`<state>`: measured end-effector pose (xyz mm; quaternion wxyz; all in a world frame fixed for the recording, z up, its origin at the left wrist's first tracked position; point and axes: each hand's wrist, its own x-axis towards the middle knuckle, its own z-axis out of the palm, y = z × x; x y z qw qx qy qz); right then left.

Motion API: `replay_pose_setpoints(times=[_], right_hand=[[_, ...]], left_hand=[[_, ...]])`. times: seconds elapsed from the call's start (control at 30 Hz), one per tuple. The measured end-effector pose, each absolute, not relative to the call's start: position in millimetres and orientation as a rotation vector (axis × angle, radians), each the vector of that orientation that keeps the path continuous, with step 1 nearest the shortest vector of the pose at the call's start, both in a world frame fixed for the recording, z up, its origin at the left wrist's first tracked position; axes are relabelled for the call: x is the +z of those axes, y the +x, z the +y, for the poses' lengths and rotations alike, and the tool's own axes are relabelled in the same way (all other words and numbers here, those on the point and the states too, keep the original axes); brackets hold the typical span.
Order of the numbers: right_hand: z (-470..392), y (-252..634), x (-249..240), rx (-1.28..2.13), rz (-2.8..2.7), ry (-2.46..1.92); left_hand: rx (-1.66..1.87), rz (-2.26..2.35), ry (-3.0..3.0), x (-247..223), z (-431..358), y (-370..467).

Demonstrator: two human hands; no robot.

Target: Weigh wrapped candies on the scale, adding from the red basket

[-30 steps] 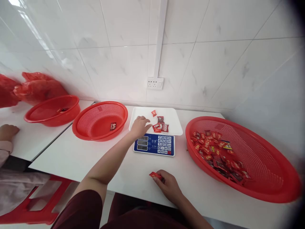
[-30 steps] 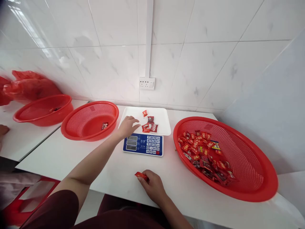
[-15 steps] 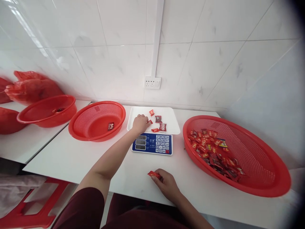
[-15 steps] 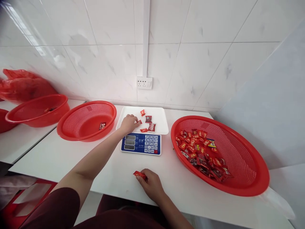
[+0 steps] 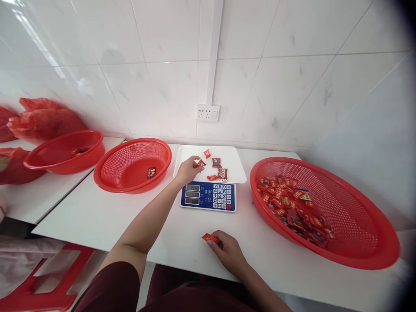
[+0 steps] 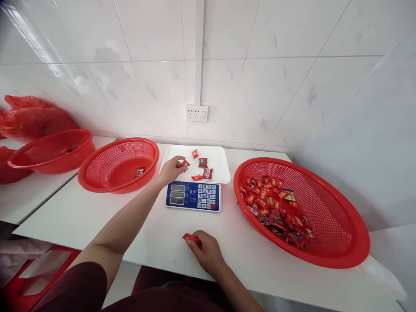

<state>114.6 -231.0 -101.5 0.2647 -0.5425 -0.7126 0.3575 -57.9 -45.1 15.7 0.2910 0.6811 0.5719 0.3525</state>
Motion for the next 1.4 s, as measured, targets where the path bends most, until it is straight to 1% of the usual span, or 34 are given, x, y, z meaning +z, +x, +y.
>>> replay_pose_setpoints(times=[0.2,0.37,0.47,0.6,0.67,0.73,0.8,0.9,1.0,1.17,1.33,1.4], right_hand=[[-230,115,-100,0.971,-1.928,-1.443],[-231,116,-101,1.009,-1.915,-1.453],[-231,116,-101,1.028,-1.923,-1.449],[-231,116,-100,1.012,-1.932,-1.446],[-231,116,-100,1.011,-1.928,-1.444],[-231,116,-101,1.011,-1.924,-1.438],[-231,116,-103,1.011,-1.918,-1.436],[-231,115,-105,1.01,-1.91,-1.442],[-231,115,-105,1.007,-1.904,-1.448],[-232,116,-102,0.997,-1.891,-1.45],[-232,116,-99,1.019,-1.888,-1.439],[-232,116,-99,1.032,-1.886,-1.437]], left_hand=[[0.998,1.543,1.771,14,-59,-67],[1.163,1.625,1.769,21,-60,-96],[1.244,1.818,1.725,30,-57,-132],[1.073,2.213,1.685,36,-54,-180],[1.042,2.299,1.754,35,-54,-187],[1.083,2.219,1.899,32,-55,-176],[1.078,2.0,2.084,27,-58,-148],[0.894,1.627,2.304,19,-64,-93],[0.702,1.413,2.385,13,-69,-48],[0.516,1.425,2.395,12,-62,-25],[0.492,1.433,2.232,9,-47,-32],[0.522,1.412,2.253,6,-44,-34]])
